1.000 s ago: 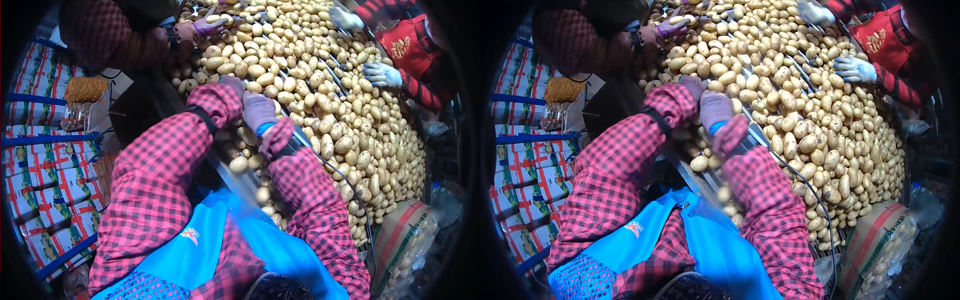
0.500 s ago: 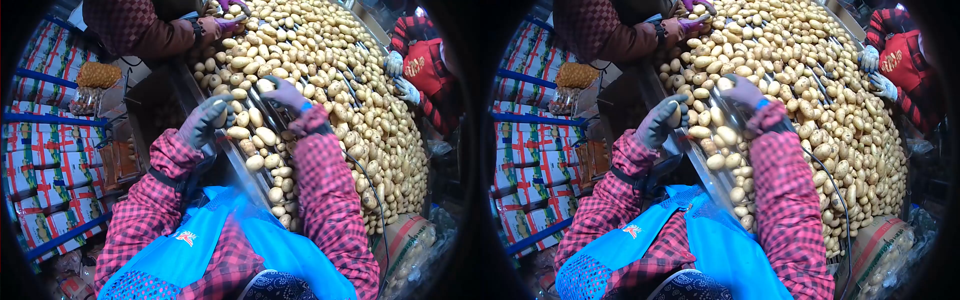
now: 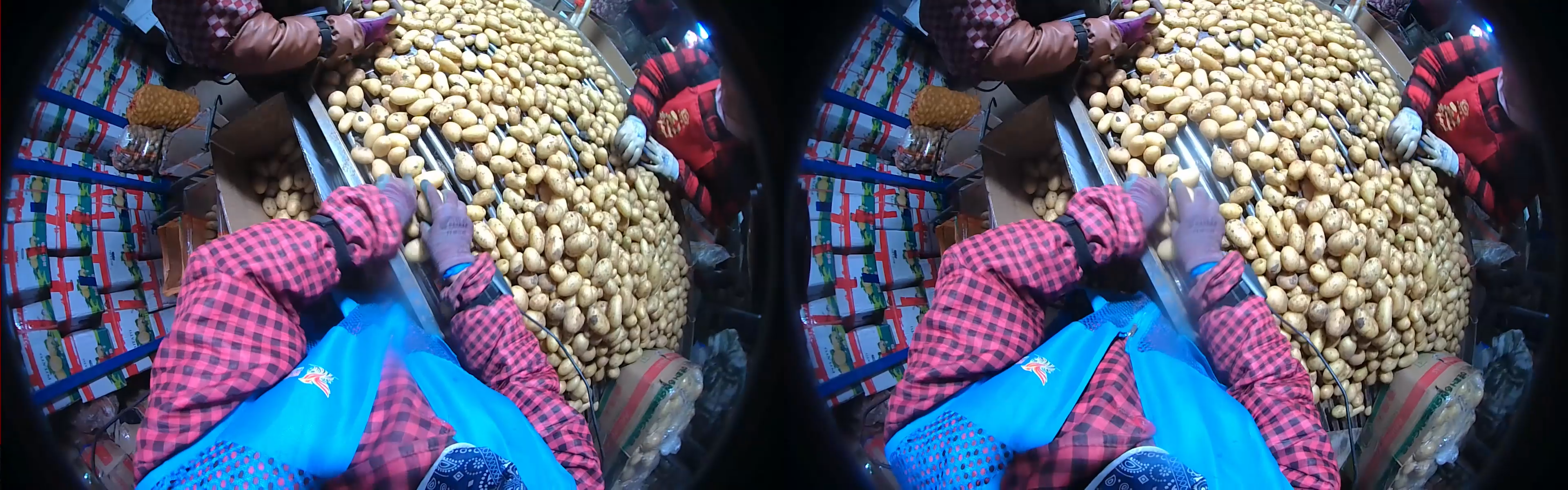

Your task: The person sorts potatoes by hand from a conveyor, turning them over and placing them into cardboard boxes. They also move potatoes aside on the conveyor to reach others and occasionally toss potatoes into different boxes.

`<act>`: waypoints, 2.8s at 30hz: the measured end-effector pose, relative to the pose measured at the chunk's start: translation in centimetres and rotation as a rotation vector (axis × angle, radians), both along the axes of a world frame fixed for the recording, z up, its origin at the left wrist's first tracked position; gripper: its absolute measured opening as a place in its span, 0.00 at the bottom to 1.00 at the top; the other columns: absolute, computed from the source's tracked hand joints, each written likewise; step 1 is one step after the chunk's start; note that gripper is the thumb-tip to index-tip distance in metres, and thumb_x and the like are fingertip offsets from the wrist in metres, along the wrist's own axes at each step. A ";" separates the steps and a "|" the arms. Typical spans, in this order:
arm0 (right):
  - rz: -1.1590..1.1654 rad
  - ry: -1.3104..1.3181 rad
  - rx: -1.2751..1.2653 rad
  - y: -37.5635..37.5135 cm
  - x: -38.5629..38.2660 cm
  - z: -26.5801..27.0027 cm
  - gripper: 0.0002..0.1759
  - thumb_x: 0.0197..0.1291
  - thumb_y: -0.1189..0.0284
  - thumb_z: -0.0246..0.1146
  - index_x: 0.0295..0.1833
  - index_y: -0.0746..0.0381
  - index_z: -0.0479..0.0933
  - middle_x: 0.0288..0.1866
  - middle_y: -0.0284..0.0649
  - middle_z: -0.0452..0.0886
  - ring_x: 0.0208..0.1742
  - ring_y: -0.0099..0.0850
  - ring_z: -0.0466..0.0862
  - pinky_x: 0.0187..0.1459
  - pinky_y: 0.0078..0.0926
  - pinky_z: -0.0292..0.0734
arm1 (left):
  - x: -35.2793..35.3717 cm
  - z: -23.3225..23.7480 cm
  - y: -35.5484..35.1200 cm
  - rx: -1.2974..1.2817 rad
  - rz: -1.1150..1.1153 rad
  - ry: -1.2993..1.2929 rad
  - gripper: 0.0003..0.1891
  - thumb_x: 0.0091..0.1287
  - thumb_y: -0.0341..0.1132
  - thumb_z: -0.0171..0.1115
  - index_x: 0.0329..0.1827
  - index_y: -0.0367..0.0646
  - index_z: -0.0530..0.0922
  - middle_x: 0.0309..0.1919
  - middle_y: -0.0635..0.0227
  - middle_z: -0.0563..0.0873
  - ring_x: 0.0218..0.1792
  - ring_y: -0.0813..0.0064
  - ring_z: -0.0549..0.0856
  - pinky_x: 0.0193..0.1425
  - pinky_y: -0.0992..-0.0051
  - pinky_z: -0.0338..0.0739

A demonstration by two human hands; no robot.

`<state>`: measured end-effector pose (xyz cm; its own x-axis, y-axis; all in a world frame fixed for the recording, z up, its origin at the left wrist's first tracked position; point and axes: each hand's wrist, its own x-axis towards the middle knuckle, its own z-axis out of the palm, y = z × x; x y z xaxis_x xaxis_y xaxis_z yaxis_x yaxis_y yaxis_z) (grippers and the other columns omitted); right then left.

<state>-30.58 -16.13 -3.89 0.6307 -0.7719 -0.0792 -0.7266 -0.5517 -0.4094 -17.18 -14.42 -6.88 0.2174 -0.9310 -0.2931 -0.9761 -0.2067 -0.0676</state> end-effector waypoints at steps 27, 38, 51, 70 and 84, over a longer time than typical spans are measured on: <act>0.202 -0.861 0.905 10.2 13.5 5.3 0.42 0.48 0.77 0.70 0.71 0.68 0.63 0.67 0.47 0.70 0.64 0.35 0.73 0.65 0.34 0.71 | 11.7 11.3 25.2 -0.891 0.837 2.301 0.23 0.70 0.40 0.63 0.65 0.43 0.71 0.53 0.68 0.82 0.54 0.73 0.82 0.61 0.71 0.75; 0.257 -0.843 1.792 15.7 28.4 2.6 0.23 0.66 0.71 0.62 0.65 0.62 0.68 0.49 0.39 0.79 0.45 0.30 0.82 0.48 0.32 0.80 | 25.8 1.5 43.0 -1.602 1.021 1.841 0.32 0.69 0.50 0.60 0.73 0.49 0.63 0.61 0.61 0.75 0.58 0.63 0.79 0.61 0.62 0.79; 0.081 -0.601 2.253 11.8 14.6 4.7 0.41 0.62 0.35 0.52 0.65 0.59 0.68 0.48 0.46 0.81 0.43 0.37 0.83 0.43 0.33 0.79 | 14.1 8.4 24.6 -0.391 0.696 2.264 0.37 0.66 0.48 0.67 0.73 0.42 0.62 0.54 0.65 0.81 0.50 0.73 0.82 0.59 0.70 0.76; -0.402 -0.985 1.513 7.5 -5.4 5.7 0.35 0.73 0.46 0.47 0.68 0.66 0.67 0.53 0.51 0.80 0.49 0.40 0.82 0.49 0.36 0.79 | 22.6 5.4 30.1 -1.167 1.027 2.167 0.26 0.70 0.52 0.58 0.62 0.42 0.74 0.42 0.58 0.84 0.38 0.64 0.85 0.39 0.66 0.85; -0.522 0.268 -0.252 -2.8 -16.7 6.0 0.50 0.53 0.47 0.67 0.76 0.60 0.57 0.76 0.57 0.56 0.77 0.57 0.52 0.74 0.53 0.49 | 11.1 9.7 9.4 -0.350 0.103 1.014 0.27 0.63 0.41 0.67 0.65 0.42 0.73 0.60 0.57 0.78 0.62 0.62 0.77 0.66 0.66 0.71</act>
<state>-47.29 -18.96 2.14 0.1499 -0.9878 0.0415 -0.9850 -0.1528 -0.0799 -6.05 -5.00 2.82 0.1051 -0.9893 -0.1017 -0.5204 -0.1418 0.8421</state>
